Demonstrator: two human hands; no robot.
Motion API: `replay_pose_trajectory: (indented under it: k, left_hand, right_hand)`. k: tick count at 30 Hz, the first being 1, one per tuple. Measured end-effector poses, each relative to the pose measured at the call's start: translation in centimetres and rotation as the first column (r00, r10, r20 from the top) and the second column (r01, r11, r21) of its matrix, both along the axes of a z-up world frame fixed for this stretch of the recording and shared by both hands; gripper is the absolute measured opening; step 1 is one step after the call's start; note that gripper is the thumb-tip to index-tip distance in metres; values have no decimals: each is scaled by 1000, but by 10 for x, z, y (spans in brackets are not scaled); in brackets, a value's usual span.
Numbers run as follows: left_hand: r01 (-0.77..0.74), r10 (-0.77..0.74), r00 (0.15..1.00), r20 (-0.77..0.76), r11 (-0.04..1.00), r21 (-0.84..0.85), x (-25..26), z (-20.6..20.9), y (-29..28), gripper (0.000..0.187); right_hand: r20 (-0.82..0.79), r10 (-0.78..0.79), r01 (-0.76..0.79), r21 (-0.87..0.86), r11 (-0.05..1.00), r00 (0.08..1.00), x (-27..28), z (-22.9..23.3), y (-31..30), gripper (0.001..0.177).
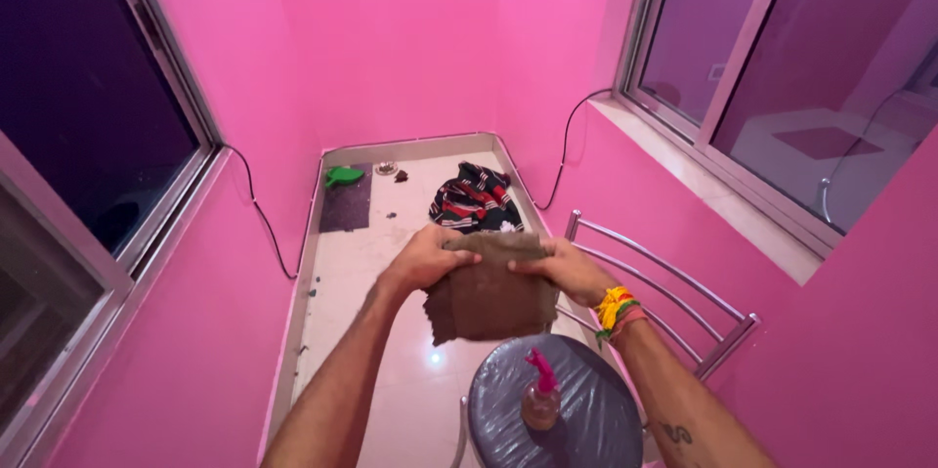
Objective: The person wipes a window frame with a cloth, picks up a spray bottle, and cleans along the window frame using the cloth.
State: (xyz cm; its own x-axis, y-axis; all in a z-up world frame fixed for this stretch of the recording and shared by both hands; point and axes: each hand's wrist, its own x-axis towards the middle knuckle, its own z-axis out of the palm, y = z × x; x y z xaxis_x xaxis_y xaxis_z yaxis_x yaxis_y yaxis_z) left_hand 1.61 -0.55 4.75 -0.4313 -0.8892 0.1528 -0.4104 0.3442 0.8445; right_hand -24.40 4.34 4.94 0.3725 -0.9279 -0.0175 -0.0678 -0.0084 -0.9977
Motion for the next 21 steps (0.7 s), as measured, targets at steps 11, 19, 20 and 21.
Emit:
replay_pose_trajectory:
  k: [11, 19, 20, 21]
  left_hand:
    - [160, -66, 964, -258, 918, 362, 17, -13, 19, 40]
    - [123, 93, 900, -425, 883, 453, 10, -14, 45, 43]
    - [157, 81, 887, -454, 873, 463, 8, -10, 48, 44]
    - [191, 70, 873, -483, 861, 471, 6, -6, 51, 45]
  right_hand:
    - [-17, -169, 169, 200, 965, 986, -4, 18, 18, 43]
    - [-40, -68, 72, 106, 992, 997, -20, 6, 27, 53]
    - [-53, -87, 90, 55, 994, 995, -24, 6, 28, 53]
    - [-65, -108, 108, 2, 994, 992, -26, 7, 29, 54]
